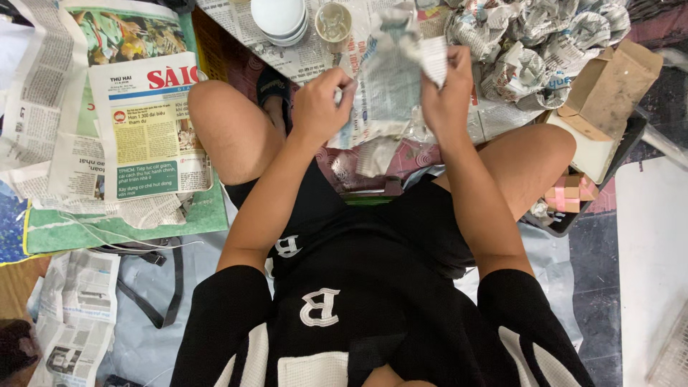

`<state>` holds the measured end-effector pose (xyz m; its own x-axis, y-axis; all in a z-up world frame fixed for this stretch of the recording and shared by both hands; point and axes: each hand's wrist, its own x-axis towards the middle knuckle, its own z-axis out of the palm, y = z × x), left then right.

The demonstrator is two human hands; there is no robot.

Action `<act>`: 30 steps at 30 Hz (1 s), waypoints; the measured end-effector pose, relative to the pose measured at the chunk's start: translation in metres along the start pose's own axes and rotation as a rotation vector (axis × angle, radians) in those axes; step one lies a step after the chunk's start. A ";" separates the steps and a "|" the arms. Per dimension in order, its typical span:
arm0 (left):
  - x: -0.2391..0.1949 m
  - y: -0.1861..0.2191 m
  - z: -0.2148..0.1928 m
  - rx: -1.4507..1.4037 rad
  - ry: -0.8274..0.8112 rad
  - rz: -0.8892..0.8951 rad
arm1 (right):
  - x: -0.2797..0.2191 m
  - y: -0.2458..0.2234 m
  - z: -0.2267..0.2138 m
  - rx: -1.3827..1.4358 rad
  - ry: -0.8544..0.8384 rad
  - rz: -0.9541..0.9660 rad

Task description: The person sits cross-legged and wraps small white ceramic bowls with newspaper sheets. They fold the paper around each bowl, tuck the edges, and place the wrapped items into a black plastic crate. The process is repeated for multiple bowls.

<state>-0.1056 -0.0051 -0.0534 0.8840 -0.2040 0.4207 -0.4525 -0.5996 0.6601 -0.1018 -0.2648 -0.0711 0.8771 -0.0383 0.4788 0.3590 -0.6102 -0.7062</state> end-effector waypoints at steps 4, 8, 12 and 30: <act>-0.004 -0.020 0.003 -0.471 0.019 -0.161 | 0.002 0.008 0.003 0.560 0.022 0.302; 0.000 -0.036 0.010 -0.874 -0.005 -0.263 | 0.006 0.021 0.004 0.686 0.194 0.369; -0.002 -0.047 0.012 -0.840 -0.075 -0.303 | 0.014 0.042 0.002 0.789 0.360 0.300; -0.002 -0.091 0.021 -0.554 -0.077 -0.287 | 0.020 0.038 -0.035 0.743 0.130 0.316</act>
<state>-0.0637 0.0330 -0.1274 0.9759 -0.1618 0.1465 -0.1715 -0.1529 0.9733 -0.0812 -0.3161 -0.0701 0.9446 -0.2398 0.2239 0.2592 0.1272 -0.9574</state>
